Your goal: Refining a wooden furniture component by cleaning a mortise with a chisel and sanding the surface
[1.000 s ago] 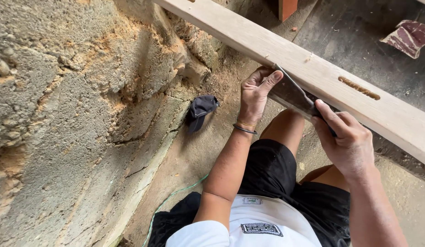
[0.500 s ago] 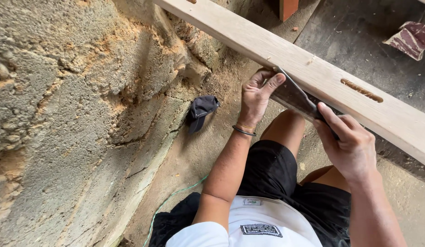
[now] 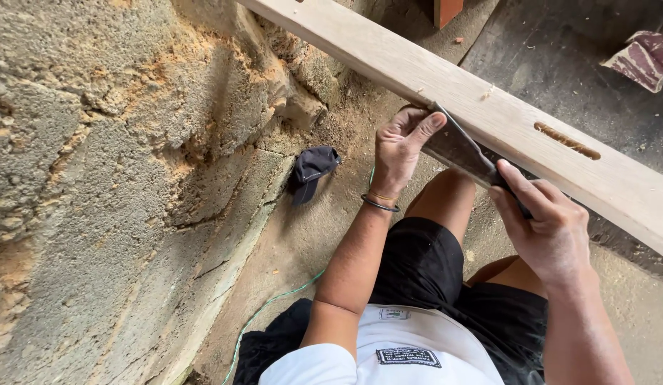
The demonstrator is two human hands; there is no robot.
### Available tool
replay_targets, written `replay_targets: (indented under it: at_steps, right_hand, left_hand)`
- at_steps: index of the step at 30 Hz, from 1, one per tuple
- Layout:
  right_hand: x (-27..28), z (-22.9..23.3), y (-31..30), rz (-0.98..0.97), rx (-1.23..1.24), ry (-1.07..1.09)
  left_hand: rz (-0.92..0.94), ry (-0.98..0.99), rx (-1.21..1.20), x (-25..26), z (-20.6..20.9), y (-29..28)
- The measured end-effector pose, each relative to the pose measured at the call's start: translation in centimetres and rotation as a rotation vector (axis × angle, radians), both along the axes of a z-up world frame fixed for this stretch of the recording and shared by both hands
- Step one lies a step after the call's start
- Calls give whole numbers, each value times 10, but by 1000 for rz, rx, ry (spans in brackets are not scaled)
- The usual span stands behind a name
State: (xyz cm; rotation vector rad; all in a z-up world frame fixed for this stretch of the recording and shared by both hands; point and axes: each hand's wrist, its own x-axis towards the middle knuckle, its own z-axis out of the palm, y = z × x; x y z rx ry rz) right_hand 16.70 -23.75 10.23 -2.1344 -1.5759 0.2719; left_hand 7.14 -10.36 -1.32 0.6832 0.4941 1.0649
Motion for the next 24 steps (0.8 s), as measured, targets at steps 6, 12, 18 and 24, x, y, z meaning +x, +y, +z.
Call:
replay_targets:
  at_steps: [6,12,18,24]
  right_hand:
    - [5,-2,13,123,50,-9]
    - [-3,-6,37,214,80,-200]
    - [-10,-1,25,207,117,-271]
    - [6,-8,-15,68,96,-224]
  left_hand:
    - [22,-72,-21,-3,3,7]
    - [31,-249,-106,-12,-10,21]
    - [29,-399,-42,-11,-8,14]
    - [-23,-29,73,5,-2,-6]
